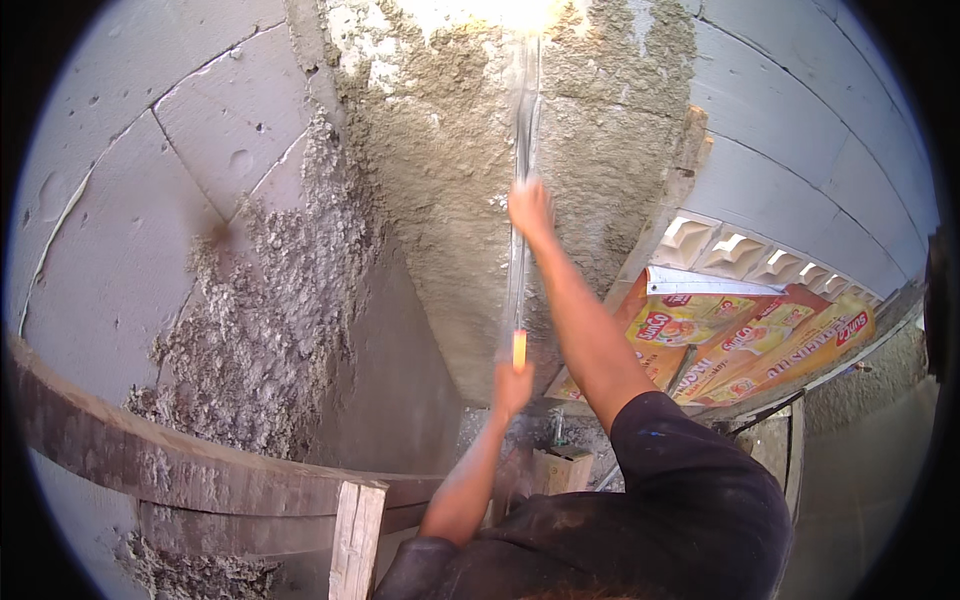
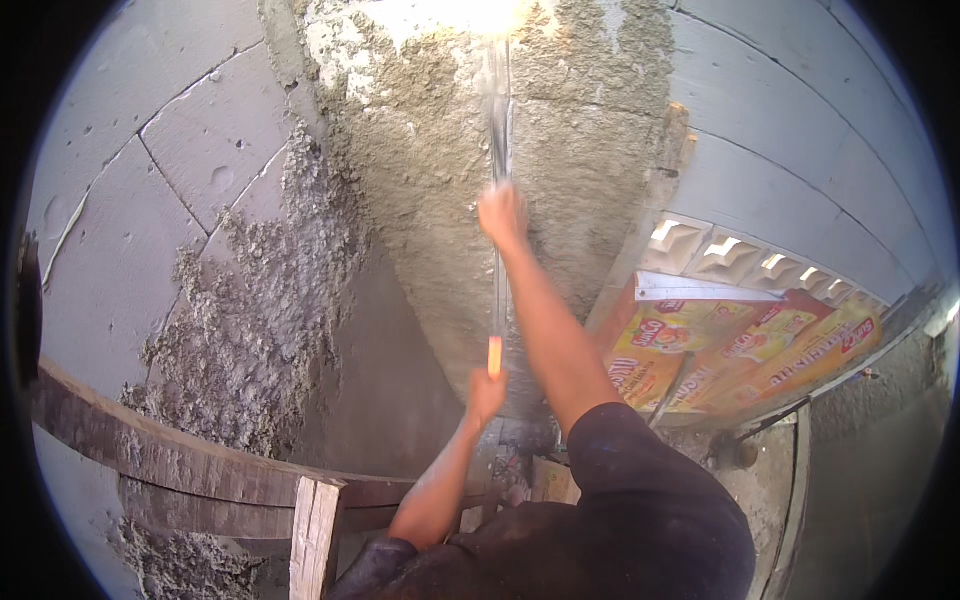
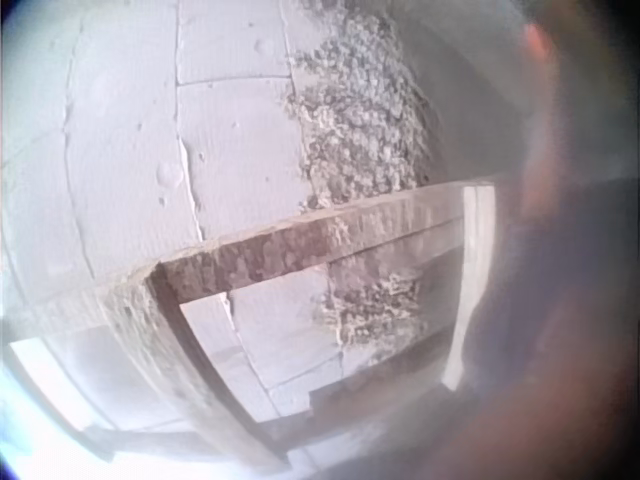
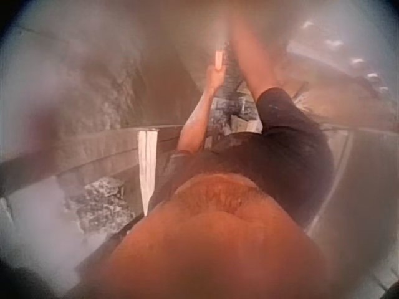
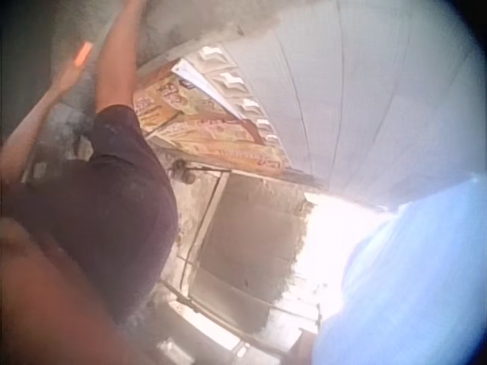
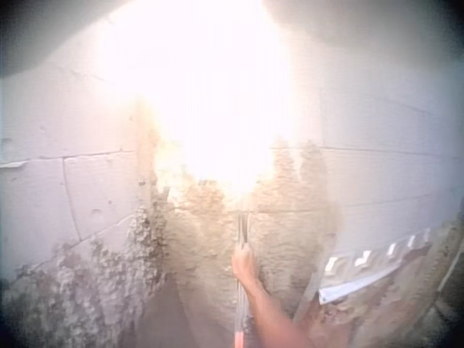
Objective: The person smooths wet plaster onto a wall using a long metal leveling tool, repeatedly sliding it vertically and horizontally over the surface while standing on a wooden scaffold.
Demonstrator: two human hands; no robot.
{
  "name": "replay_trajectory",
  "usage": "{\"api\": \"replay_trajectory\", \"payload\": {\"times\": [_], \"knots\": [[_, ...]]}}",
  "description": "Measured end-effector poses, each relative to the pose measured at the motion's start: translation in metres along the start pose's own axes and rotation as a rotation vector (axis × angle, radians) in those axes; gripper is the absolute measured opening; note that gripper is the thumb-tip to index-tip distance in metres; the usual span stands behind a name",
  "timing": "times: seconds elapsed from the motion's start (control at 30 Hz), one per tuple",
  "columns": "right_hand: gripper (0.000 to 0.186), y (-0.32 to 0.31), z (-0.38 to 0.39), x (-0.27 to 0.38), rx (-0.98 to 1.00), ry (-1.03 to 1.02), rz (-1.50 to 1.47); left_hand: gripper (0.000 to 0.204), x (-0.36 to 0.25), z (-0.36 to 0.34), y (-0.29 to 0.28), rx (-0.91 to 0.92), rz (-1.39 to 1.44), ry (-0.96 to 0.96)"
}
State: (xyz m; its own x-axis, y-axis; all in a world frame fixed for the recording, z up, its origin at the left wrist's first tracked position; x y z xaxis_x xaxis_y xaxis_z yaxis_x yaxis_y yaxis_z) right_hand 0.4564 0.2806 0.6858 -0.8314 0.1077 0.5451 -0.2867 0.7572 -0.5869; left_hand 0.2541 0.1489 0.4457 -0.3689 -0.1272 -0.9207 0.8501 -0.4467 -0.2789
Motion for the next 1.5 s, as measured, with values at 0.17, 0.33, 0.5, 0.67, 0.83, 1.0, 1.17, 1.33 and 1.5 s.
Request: {"api": "replay_trajectory", "payload": {"times": [0.17, 0.33, 0.5, 0.67, 0.83, 1.0, 1.17, 1.33, 1.5], "knots": [[0.032, 0.013, 0.051, 0.006, 0.015, 0.094, -0.125, 0.037, 0.047, 0.033, -0.007, -0.125, 0.023, -0.066], [0.032, -0.123, -0.063, 0.12, -0.21, -0.121, -0.166, 0.04, -0.11, -0.001, -0.036, -0.104, 0.109, 0.251], [0.03, -0.187, -0.142, 0.182, -0.231, -0.192, -0.148, 0.039, -0.225, -0.014, -0.066, -0.109, 0.129, 0.266], [0.031, -0.103, -0.101, 0.085, -0.286, -0.045, -0.048, 0.041, -0.139, -0.021, -0.03, -0.068, 0.088, 0.197], [0.033, 0.003, 0.005, -0.014, -0.025, -0.165, 0.086, 0.042, 0.026, -0.006, 0.024, -0.12, 0.059, 0.093], [0.032, 0.021, 0.046, -0.004, 0.073, 0.046, -0.039, 0.04, 0.058, 0.025, 0.008, -0.096, 0.009, -0.087], [0.032, -0.109, -0.09, 0.137, -0.151, -0.177, -0.204, 0.038, -0.132, -0.008, -0.049, -0.153, 0.105, 0.257], [0.037, -0.157, -0.166, 0.153, -0.214, -0.176, -0.103, 0.035, -0.225, -0.016, -0.066, -0.093, 0.177, 0.307], [0.04, -0.072, -0.074, 0.088, -0.149, -0.041, -0.071, 0.041, -0.09, -0.022, -0.025, -0.044, 0.146, 0.099]]}}
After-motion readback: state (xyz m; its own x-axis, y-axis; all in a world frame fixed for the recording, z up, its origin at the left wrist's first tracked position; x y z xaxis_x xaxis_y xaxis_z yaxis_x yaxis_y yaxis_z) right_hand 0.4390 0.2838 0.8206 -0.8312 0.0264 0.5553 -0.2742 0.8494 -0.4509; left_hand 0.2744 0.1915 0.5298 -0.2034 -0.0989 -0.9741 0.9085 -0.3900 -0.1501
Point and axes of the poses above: each hand's wrist, its own z-axis away from the middle knuckle, its own y-axis out of the palm, x = y × z, the point moved 10 cm from there along -z, towards the middle knuckle, and after that the axes turned 13 degrees about -y, right-handed, at the moved point
